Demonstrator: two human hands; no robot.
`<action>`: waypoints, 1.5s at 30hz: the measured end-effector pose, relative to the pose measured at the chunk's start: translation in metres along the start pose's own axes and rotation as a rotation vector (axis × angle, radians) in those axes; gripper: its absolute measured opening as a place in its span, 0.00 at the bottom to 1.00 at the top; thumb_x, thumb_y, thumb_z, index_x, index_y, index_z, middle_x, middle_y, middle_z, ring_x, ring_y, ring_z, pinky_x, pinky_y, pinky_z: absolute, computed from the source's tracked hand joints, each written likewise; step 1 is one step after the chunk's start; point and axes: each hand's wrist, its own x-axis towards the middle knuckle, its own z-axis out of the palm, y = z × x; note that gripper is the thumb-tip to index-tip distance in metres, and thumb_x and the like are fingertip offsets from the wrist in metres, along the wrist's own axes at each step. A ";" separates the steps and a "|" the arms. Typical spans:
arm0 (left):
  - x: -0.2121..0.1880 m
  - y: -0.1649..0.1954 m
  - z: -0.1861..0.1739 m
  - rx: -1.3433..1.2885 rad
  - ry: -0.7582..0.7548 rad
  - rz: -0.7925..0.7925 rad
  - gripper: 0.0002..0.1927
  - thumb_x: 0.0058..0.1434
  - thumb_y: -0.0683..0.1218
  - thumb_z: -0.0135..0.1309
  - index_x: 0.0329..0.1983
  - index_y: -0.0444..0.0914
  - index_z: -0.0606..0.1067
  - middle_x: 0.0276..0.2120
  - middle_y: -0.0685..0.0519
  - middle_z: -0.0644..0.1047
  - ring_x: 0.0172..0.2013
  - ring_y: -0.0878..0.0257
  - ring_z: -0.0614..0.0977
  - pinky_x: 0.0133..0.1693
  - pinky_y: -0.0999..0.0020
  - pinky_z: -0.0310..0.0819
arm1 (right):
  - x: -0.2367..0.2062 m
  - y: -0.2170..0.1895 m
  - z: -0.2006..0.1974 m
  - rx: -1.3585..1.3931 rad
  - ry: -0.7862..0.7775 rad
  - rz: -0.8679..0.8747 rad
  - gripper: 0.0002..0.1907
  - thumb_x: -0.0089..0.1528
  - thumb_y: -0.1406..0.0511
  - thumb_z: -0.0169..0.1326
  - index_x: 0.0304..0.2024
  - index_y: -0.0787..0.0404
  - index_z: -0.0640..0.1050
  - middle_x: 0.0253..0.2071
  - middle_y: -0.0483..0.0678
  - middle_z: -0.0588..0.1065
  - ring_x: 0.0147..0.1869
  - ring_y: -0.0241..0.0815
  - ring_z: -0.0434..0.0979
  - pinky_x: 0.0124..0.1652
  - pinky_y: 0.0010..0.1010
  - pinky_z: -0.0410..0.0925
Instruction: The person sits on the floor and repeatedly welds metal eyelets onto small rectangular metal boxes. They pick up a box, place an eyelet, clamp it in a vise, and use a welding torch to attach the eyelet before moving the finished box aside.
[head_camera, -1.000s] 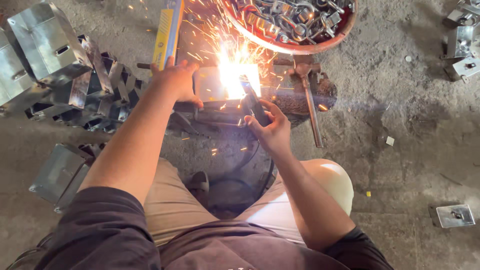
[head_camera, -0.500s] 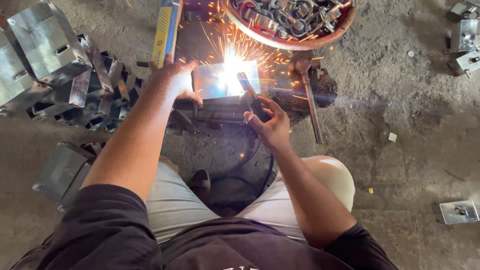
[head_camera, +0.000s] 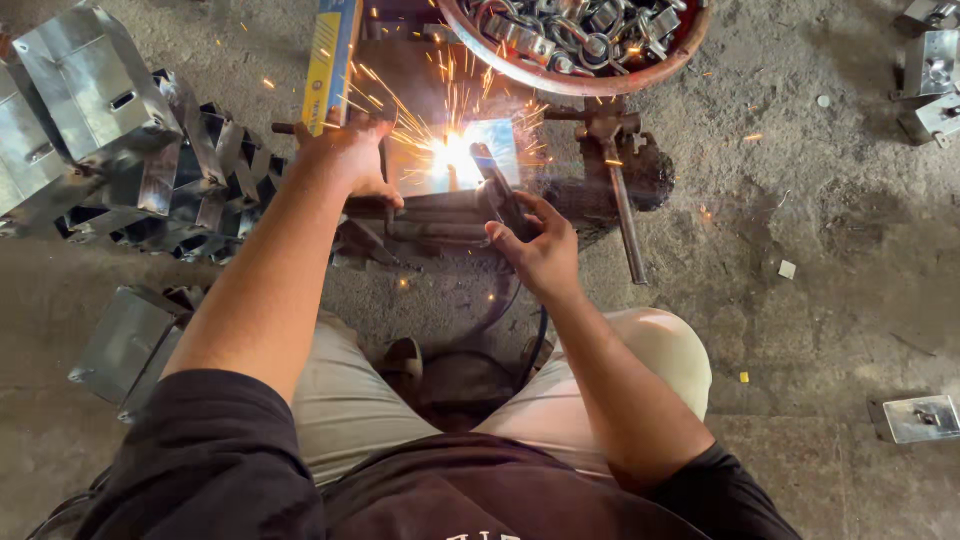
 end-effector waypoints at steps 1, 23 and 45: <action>0.001 0.000 0.000 0.003 -0.033 0.000 0.73 0.28 0.71 0.75 0.78 0.56 0.52 0.75 0.55 0.58 0.73 0.46 0.56 0.67 0.26 0.45 | 0.000 0.003 0.000 0.012 -0.002 -0.030 0.32 0.58 0.60 0.69 0.61 0.65 0.75 0.39 0.47 0.83 0.41 0.32 0.82 0.40 0.23 0.73; -0.058 0.059 0.225 -0.626 -0.297 0.666 0.32 0.53 0.56 0.66 0.59 0.41 0.75 0.53 0.43 0.79 0.53 0.46 0.80 0.53 0.53 0.74 | -0.047 -0.058 0.094 -0.507 0.043 -0.509 0.21 0.53 0.71 0.65 0.51 0.65 0.82 0.56 0.55 0.74 0.56 0.54 0.80 0.51 0.38 0.75; -0.029 0.024 0.246 -0.670 -0.181 0.835 0.36 0.51 0.59 0.65 0.63 0.44 0.73 0.53 0.41 0.79 0.52 0.44 0.80 0.54 0.50 0.74 | -0.013 -0.042 0.171 -0.665 0.168 -0.301 0.20 0.53 0.67 0.65 0.49 0.62 0.82 0.52 0.50 0.77 0.52 0.44 0.80 0.38 0.29 0.73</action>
